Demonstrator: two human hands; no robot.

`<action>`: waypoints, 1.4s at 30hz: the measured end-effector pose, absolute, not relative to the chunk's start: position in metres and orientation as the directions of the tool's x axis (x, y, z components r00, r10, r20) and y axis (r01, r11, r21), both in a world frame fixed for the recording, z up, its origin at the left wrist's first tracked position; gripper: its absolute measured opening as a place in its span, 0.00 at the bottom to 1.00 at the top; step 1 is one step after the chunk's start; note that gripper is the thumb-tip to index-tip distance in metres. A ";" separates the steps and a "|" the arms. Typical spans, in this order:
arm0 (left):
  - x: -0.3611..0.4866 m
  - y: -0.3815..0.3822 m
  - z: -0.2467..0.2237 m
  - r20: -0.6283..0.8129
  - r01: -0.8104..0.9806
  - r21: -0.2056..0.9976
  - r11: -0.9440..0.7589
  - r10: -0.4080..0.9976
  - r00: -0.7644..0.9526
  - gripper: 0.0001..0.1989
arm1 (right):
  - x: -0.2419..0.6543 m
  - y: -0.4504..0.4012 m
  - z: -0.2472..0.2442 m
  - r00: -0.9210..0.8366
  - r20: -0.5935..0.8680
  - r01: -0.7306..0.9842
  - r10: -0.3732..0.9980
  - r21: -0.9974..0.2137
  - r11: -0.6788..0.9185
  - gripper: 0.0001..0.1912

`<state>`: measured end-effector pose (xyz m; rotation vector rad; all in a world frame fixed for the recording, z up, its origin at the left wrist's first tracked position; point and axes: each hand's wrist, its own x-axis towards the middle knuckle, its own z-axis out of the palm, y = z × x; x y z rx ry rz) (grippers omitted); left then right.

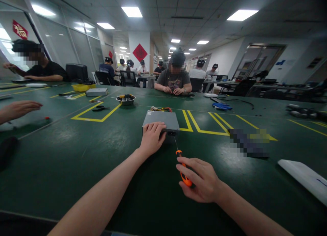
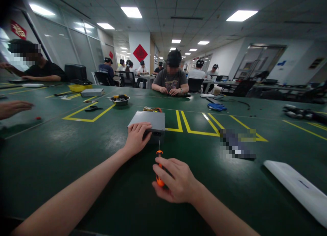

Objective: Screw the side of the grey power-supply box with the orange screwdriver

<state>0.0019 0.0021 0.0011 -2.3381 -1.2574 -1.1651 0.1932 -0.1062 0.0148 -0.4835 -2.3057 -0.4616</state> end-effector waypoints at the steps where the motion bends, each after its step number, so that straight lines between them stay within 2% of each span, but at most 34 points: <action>1: 0.002 0.002 0.001 0.743 0.785 0.150 -0.600 0.593 0.311 0.09 | 0.195 -0.106 0.015 -0.663 0.717 0.479 0.214 0.186 0.858 0.14; 12: 0.002 0.003 0.000 0.747 0.788 0.155 -0.596 0.592 0.302 0.09 | 0.199 -0.103 0.011 -0.662 0.695 0.523 0.281 0.160 0.837 0.15; 18: 0.002 0.004 -0.001 0.746 0.782 0.150 -0.605 0.589 0.312 0.09 | 0.200 -0.107 0.014 -0.709 0.608 0.524 0.358 0.114 0.844 0.19; 25: 0.002 0.003 0.001 0.740 0.784 0.161 -0.600 0.598 0.306 0.09 | 0.203 -0.105 0.014 -0.665 0.668 0.529 0.333 0.106 0.842 0.10; 27: 0.001 0.003 0.001 0.739 0.785 0.159 -0.599 0.599 0.308 0.09 | 0.204 -0.107 0.015 -0.684 0.630 0.539 0.368 0.097 0.837 0.08; 31: 0.002 0.002 0.002 0.737 0.783 0.159 -0.601 0.600 0.312 0.09 | 0.204 -0.112 0.020 -0.733 0.513 0.561 0.447 0.082 0.824 0.13; 34: 0.002 0.002 0.002 0.742 0.784 0.160 -0.600 0.597 0.305 0.09 | 0.205 -0.114 0.022 -0.741 0.478 0.550 0.471 0.031 0.834 0.17; 37: 0.001 0.002 0.001 0.745 0.788 0.151 -0.598 0.593 0.307 0.09 | 0.204 -0.112 0.019 -0.732 0.522 0.531 0.438 0.035 0.847 0.16; 42: 0.001 0.002 0.001 0.739 0.794 0.149 -0.590 0.600 0.307 0.10 | 0.202 -0.110 0.017 -0.670 0.644 0.522 0.369 0.054 0.851 0.09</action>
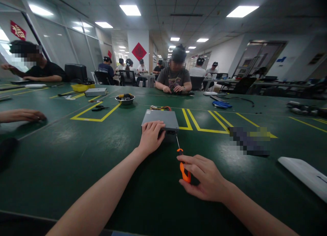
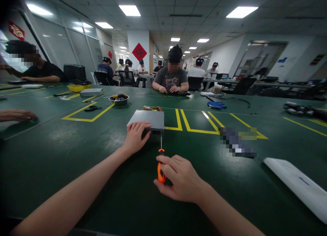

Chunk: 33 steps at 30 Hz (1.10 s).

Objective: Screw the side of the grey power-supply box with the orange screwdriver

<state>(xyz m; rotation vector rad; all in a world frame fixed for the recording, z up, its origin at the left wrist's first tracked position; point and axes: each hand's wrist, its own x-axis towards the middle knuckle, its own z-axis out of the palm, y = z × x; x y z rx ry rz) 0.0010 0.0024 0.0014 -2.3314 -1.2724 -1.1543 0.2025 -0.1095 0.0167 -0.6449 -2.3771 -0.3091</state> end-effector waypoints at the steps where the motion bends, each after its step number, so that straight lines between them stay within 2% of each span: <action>1: 0.001 0.002 0.001 0.740 0.795 0.149 -0.588 0.600 0.305 0.10 | 0.203 -0.110 0.017 -0.675 0.632 0.530 0.381 0.055 0.846 0.09; 7: 0.002 0.002 0.001 0.744 0.789 0.148 -0.596 0.593 0.308 0.09 | 0.204 -0.113 0.021 -0.752 0.470 0.553 0.462 0.069 0.830 0.16; 9: 0.002 0.002 0.001 0.745 0.789 0.148 -0.596 0.592 0.307 0.09 | 0.204 -0.113 0.021 -0.746 0.481 0.547 0.461 0.048 0.836 0.16; 14: 0.002 0.002 0.002 0.747 0.788 0.154 -0.596 0.592 0.303 0.09 | 0.203 -0.111 0.019 -0.684 0.640 0.537 0.350 0.116 0.836 0.13; 16: 0.002 0.002 0.002 0.745 0.786 0.153 -0.599 0.592 0.306 0.09 | 0.203 -0.110 0.019 -0.658 0.667 0.550 0.350 0.108 0.828 0.11; 23: 0.002 0.002 0.001 0.741 0.788 0.161 -0.594 0.601 0.301 0.09 | 0.202 -0.114 0.022 -0.750 0.502 0.540 0.430 0.091 0.837 0.17; 29: 0.002 0.002 0.001 0.744 0.790 0.152 -0.595 0.594 0.305 0.09 | 0.202 -0.112 0.017 -0.708 0.597 0.527 0.377 0.091 0.845 0.14; 33: 0.002 0.001 0.002 0.742 0.790 0.154 -0.594 0.597 0.304 0.09 | 0.200 -0.112 0.017 -0.690 0.591 0.550 0.418 0.052 0.834 0.13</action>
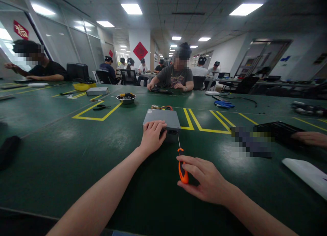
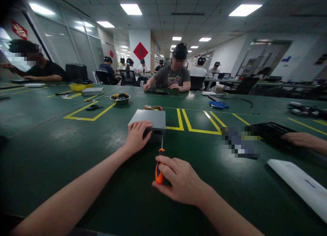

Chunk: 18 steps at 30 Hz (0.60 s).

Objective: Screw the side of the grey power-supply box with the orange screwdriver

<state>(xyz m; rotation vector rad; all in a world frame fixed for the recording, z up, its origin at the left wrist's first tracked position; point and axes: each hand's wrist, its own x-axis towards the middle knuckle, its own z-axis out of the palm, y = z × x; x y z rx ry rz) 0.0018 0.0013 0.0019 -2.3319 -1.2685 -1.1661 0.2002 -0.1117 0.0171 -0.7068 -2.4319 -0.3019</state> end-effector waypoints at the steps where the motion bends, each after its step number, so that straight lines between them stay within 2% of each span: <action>1: 0.002 0.001 0.002 0.741 0.790 0.155 -0.593 0.599 0.304 0.09 | 0.200 -0.112 0.018 -0.700 0.569 0.553 0.431 0.051 0.832 0.13; 6: 0.001 0.002 0.001 0.735 0.791 0.157 -0.592 0.605 0.307 0.09 | 0.199 -0.114 0.021 -0.766 0.472 0.530 0.436 0.080 0.844 0.16; 10: 0.001 0.002 0.001 0.738 0.789 0.153 -0.595 0.600 0.310 0.09 | 0.199 -0.111 0.017 -0.727 0.588 0.518 0.353 0.134 0.845 0.11; 13: 0.002 0.002 0.001 0.737 0.788 0.156 -0.596 0.601 0.309 0.09 | 0.202 -0.109 0.015 -0.658 0.673 0.534 0.338 0.100 0.840 0.06; 15: 0.002 0.002 0.001 0.737 0.787 0.158 -0.597 0.602 0.308 0.09 | 0.203 -0.109 0.016 -0.635 0.683 0.553 0.361 0.077 0.829 0.06; 18: 0.001 0.003 0.001 0.737 0.788 0.155 -0.596 0.601 0.310 0.09 | 0.204 -0.112 0.019 -0.688 0.608 0.564 0.396 0.105 0.819 0.12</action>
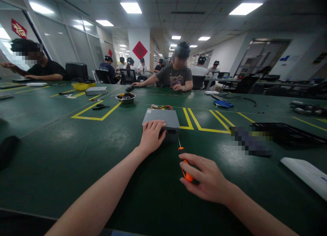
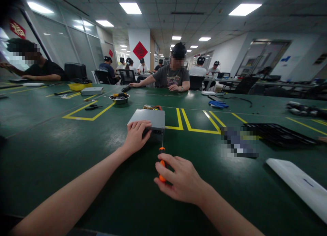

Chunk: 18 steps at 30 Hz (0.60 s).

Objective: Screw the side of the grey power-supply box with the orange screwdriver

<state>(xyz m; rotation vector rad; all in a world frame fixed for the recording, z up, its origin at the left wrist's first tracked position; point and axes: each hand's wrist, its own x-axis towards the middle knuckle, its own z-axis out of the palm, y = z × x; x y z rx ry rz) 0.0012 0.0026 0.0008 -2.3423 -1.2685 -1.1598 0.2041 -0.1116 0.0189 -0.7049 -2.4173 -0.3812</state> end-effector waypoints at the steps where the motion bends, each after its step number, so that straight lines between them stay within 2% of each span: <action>1: 0.001 0.003 0.001 0.737 0.788 0.154 -0.596 0.601 0.310 0.09 | 0.204 -0.113 0.020 -0.713 0.572 0.559 0.406 0.113 0.821 0.14; 5: 0.001 0.002 0.002 0.737 0.789 0.154 -0.595 0.601 0.310 0.09 | 0.200 -0.114 0.021 -0.752 0.517 0.533 0.409 0.110 0.839 0.16; 10: 0.002 0.002 0.001 0.736 0.791 0.154 -0.591 0.603 0.307 0.09 | 0.199 -0.110 0.015 -0.721 0.613 0.539 0.324 0.201 0.818 0.12; 13: 0.002 0.002 0.001 0.736 0.793 0.156 -0.588 0.605 0.304 0.09 | 0.198 -0.109 0.014 -0.689 0.656 0.548 0.307 0.195 0.813 0.09; 16: 0.002 0.002 0.001 0.737 0.791 0.154 -0.592 0.602 0.307 0.09 | 0.196 -0.111 0.017 -0.707 0.618 0.561 0.345 0.191 0.806 0.06; 18: 0.002 0.002 0.001 0.738 0.789 0.153 -0.595 0.600 0.309 0.09 | 0.196 -0.113 0.019 -0.736 0.556 0.564 0.386 0.188 0.804 0.09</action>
